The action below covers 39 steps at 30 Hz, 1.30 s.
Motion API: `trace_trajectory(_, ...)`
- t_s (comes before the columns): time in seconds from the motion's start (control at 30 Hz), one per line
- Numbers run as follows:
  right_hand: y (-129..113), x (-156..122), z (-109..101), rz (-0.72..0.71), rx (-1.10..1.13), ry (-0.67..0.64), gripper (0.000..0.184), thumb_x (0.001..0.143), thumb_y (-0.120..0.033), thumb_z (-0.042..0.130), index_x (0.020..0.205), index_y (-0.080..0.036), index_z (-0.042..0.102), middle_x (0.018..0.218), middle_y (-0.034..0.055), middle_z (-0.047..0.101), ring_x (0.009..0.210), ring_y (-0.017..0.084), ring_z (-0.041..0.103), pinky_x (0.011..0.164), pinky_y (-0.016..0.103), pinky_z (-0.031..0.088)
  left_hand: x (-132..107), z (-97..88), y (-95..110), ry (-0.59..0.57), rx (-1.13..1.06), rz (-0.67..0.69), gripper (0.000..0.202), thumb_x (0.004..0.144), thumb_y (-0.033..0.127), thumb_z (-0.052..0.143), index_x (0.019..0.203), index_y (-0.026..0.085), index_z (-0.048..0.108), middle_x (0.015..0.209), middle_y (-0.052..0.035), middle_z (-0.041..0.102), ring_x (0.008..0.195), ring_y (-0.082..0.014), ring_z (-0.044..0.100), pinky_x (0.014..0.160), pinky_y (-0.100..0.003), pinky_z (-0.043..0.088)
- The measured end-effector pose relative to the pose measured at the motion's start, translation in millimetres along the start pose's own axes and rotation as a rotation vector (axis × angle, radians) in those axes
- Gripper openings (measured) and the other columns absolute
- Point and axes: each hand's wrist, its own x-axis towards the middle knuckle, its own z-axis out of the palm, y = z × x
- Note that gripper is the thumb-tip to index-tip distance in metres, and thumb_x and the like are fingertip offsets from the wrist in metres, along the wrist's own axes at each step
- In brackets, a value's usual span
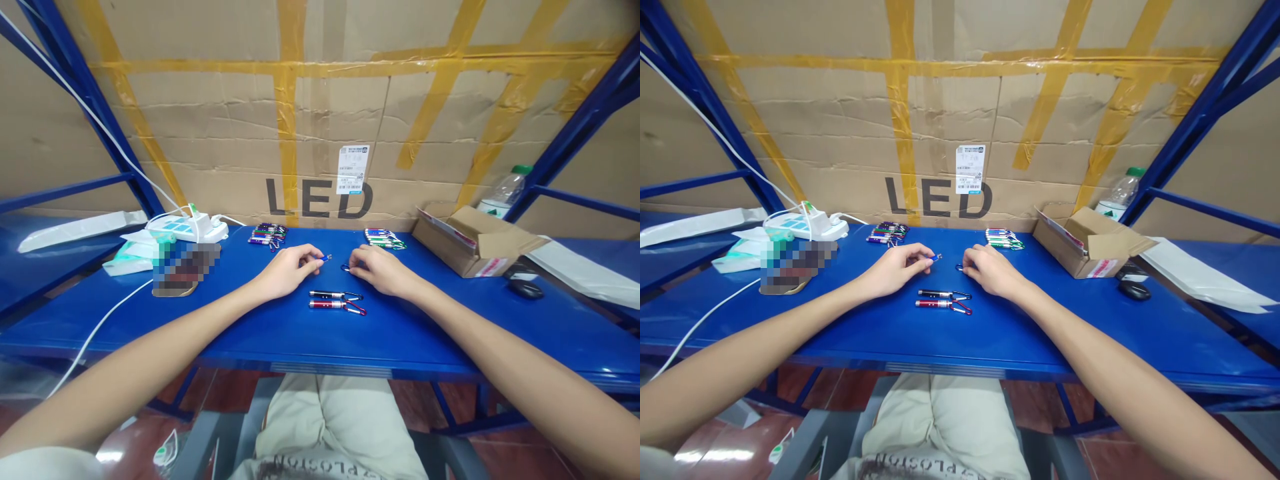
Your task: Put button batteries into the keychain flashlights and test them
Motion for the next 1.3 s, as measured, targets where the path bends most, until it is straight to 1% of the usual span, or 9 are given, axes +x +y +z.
trace_trajectory(0.17,-4.0,-2.2,-1.7,0.007,0.013,-0.003,0.014,0.102,-0.016,0.063,0.088,-0.021,0.061,0.101,0.0108,0.072,0.095,0.025,0.067,0.086,0.034,0.048,0.3,-0.2,0.0,0.003,0.007,0.011,0.029,0.103,0.042,0.064,0.118,0.019,0.073,0.094,-0.0055,0.082,0.091,-0.0229,0.077,0.088,-0.035,0.056)
trace_trajectory(0.3,-5.8,-2.8,-3.7,0.123,0.123,0.014,0.011,0.104,-0.016,0.057,0.094,-0.022,0.057,0.095,0.0074,0.075,0.08,0.021,0.066,0.074,0.031,0.045,0.2,-0.3,-0.5,-0.005,-0.001,0.018,0.03,0.103,0.043,0.064,0.118,0.019,0.073,0.094,-0.0058,0.082,0.09,-0.0233,0.077,0.088,-0.036,0.056)
trace_trajectory(0.37,-5.1,-2.7,-4.5,0.134,0.163,0.028,0.008,0.104,-0.017,0.056,0.098,-0.022,0.057,0.093,0.0058,0.075,0.077,0.021,0.066,0.071,0.03,0.043,0.0,0.0,-1.5,-0.009,-0.013,0.019,0.029,0.103,0.043,0.064,0.118,0.019,0.073,0.094,-0.0056,0.082,0.09,-0.0231,0.077,0.088,-0.036,0.056)
trace_trajectory(0.57,-4.5,-2.6,-4.2,0.07,0.187,0.031,0.01,0.1,-0.013,0.061,0.102,-0.023,0.063,0.096,0.0042,0.077,0.081,0.02,0.068,0.074,0.028,0.045,-0.5,1.6,-3.4,-0.039,-0.043,0.031,0.031,0.104,0.044,0.064,0.119,0.019,0.073,0.096,-0.0055,0.081,0.092,-0.0225,0.077,0.089,-0.036,0.057)
trace_trajectory(0.7,-6.0,-3.0,-4.3,0.071,0.191,0.032,0.007,0.098,-0.017,0.067,0.099,-0.024,0.063,0.095,0.004,0.077,0.082,0.021,0.069,0.074,0.029,0.046,-0.6,1.6,-2.5,-0.044,-0.043,0.038,0.031,0.103,0.045,0.064,0.119,0.019,0.073,0.096,-0.0053,0.081,0.092,-0.0226,0.077,0.089,-0.036,0.057)
trace_trajectory(0.87,-9.9,-4.6,-6.3,0.053,0.329,0.053,0.005,0.104,-0.024,0.058,0.099,-0.024,0.059,0.09,0.004,0.079,0.08,0.021,0.072,0.075,0.031,0.05,-0.8,1.4,-3.6,-0.047,-0.078,0.028,0.032,0.103,0.045,0.065,0.119,0.019,0.073,0.097,-0.0063,0.082,0.093,-0.0226,0.077,0.091,-0.038,0.058)
trace_trajectory(1.03,-20.8,-7.9,-10.2,-0.05,0.488,0.061,0.011,0.107,-0.034,0.055,0.101,-0.025,0.056,0.092,0.0043,0.079,0.081,0.02,0.074,0.078,0.032,0.055,1.2,2.4,-5.1,-0.093,-0.27,-0.003,0.039,0.1,0.049,0.07,0.119,0.016,0.071,0.109,-0.0113,0.084,0.095,-0.0225,0.076,0.093,-0.039,0.059)
trace_trajectory(1.13,-27.0,-9.8,-11.7,-0.101,0.531,0.05,0.01,0.108,-0.035,0.053,0.104,-0.026,0.056,0.098,0.0045,0.08,0.083,0.02,0.075,0.079,0.033,0.056,1.5,1.2,-2.2,-0.113,-0.319,-0.032,0.043,0.097,0.051,0.074,0.119,0.015,0.073,0.113,-0.0124,0.083,0.093,-0.0213,0.076,0.088,-0.037,0.059)
trace_trajectory(1.3,-31.2,-10.8,-10.4,-0.113,0.537,0.047,0.007,0.107,-0.034,0.056,0.107,-0.026,0.058,0.102,0.0044,0.082,0.092,0.022,0.077,0.083,0.035,0.057,0.1,-2.0,4.6,-0.126,-0.32,-0.078,0.047,0.093,0.053,0.078,0.121,0.015,0.078,0.11,-0.0117,0.083,0.091,-0.0215,0.075,0.08,-0.034,0.058)
